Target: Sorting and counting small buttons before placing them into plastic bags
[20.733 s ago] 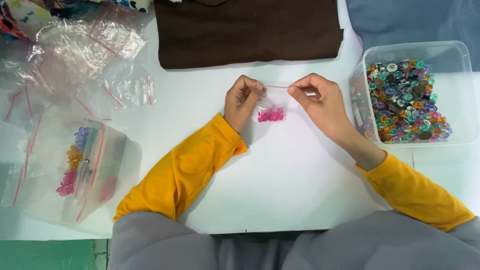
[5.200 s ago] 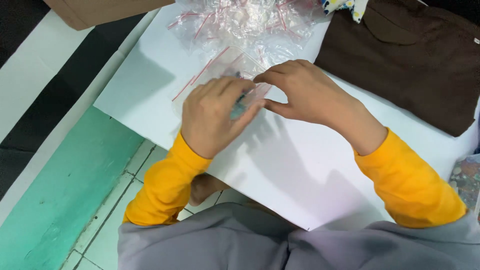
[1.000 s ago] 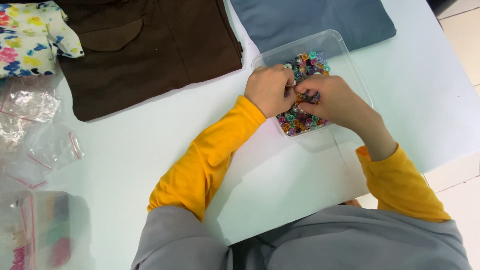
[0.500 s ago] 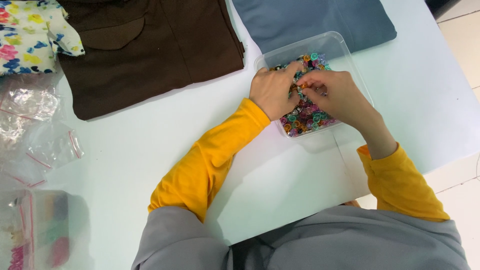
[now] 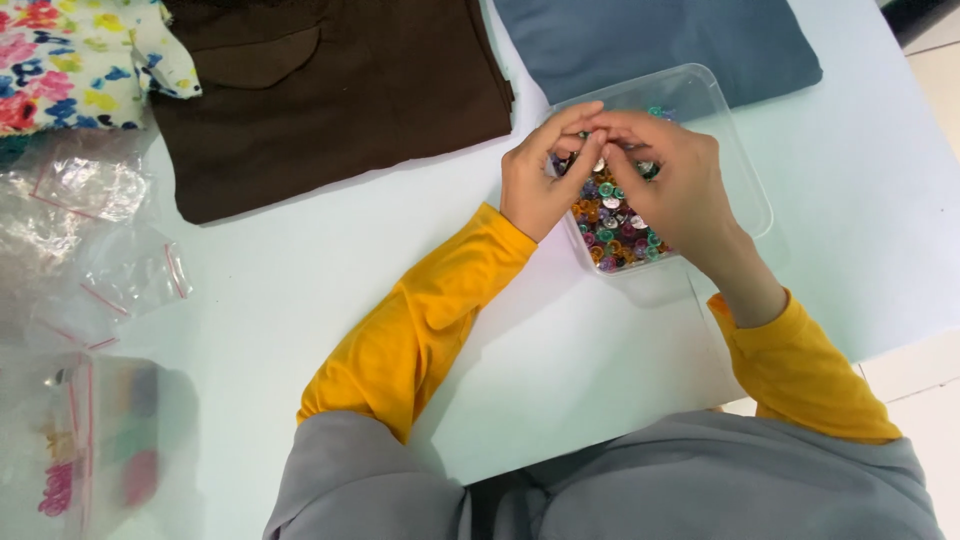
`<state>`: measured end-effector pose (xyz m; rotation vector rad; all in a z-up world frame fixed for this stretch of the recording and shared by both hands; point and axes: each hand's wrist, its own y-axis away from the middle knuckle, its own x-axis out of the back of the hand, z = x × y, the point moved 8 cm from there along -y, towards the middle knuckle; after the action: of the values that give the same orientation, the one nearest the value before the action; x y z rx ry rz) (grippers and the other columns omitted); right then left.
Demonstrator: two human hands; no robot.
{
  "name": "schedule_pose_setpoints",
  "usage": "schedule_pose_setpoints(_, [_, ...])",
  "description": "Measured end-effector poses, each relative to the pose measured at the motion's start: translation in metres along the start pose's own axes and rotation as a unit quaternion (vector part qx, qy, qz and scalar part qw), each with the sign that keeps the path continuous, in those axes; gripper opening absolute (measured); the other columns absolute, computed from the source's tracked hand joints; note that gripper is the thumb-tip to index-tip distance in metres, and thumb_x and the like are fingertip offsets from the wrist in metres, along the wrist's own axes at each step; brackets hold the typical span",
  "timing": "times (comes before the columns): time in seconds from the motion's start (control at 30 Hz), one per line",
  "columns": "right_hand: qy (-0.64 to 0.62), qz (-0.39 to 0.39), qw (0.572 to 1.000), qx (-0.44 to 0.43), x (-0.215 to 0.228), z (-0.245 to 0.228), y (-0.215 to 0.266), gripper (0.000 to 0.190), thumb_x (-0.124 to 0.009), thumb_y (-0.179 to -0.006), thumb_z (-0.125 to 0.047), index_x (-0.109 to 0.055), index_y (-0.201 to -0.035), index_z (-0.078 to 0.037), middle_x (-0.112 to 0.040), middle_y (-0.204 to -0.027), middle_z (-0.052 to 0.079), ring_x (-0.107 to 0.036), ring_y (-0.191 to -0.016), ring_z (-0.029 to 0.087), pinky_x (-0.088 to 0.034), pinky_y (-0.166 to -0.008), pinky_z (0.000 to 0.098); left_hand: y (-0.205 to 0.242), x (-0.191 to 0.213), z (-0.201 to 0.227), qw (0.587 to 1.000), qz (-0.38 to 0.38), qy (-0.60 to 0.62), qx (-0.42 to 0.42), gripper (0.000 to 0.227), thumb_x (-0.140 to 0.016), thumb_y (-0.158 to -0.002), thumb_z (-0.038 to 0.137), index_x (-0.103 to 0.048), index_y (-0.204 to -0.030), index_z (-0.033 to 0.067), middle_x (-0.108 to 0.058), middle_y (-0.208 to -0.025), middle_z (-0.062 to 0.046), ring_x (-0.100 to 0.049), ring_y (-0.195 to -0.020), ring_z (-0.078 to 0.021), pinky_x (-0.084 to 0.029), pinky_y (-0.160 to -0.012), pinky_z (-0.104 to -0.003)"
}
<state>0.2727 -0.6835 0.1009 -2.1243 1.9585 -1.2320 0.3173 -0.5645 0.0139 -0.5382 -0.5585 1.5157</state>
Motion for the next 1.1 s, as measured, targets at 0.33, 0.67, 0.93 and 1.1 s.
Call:
schedule_pose_setpoints(0.33, [-0.074, -0.09, 0.993, 0.004, -0.068, -0.089, -0.006, 0.022, -0.062, -0.094, 0.014, -0.074, -0.11, 0.003, -0.075, -0.099, 0.022, -0.075, -0.089, 0.034, -0.063, -0.078, 0.0388, 0.014, 0.143, -0.013, 0.994, -0.006, -0.113, -0.013, 0.013, -0.075, -0.095, 0.006, -0.076, -0.107, 0.0114, -0.079, -0.086, -0.003, -0.074, -0.075, -0.0203, -0.058, -0.077, -0.03])
schedule_pose_setpoints(0.67, [-0.125, -0.122, 0.983, -0.065, -0.175, -0.018, 0.027, 0.018, -0.07, -0.085, 0.008, -0.073, -0.1, 0.0, -0.072, -0.096, 0.019, -0.074, -0.083, 0.034, -0.063, -0.072, 0.0387, 0.048, 0.179, -0.039, 0.923, -0.164, -0.348, 0.006, 0.016, -0.077, -0.093, 0.019, -0.074, -0.108, 0.021, -0.077, -0.096, 0.004, -0.074, -0.088, -0.0178, -0.047, -0.096, -0.037])
schedule_pose_setpoints(0.93, [0.159, -0.035, 0.987, 0.011, -0.171, 0.022, 0.025, 0.015, -0.077, -0.09, -0.01, -0.075, -0.102, -0.018, -0.068, -0.086, -0.002, -0.071, -0.078, 0.019, -0.053, -0.073, 0.0319, 0.059, 0.163, -0.036, 0.904, -0.203, -0.375, -0.024, 0.012, -0.079, -0.09, 0.021, -0.077, -0.101, 0.0195, -0.073, -0.101, -0.001, -0.07, -0.097, -0.0217, -0.041, -0.099, -0.041])
schedule_pose_setpoints(1.1, [0.274, -0.049, 0.959, 0.058, -0.17, 0.01, 0.026, 0.015, -0.073, -0.096, -0.017, -0.074, -0.111, -0.017, -0.07, -0.092, 0.0, -0.067, -0.087, 0.02, -0.044, -0.084, 0.0351, 0.059, 0.159, -0.032, 0.902, -0.214, -0.374, -0.019, 0.017, -0.077, -0.088, 0.019, -0.074, -0.105, 0.0162, -0.074, -0.095, -0.004, -0.071, -0.093, -0.0235, -0.041, -0.096, -0.042])
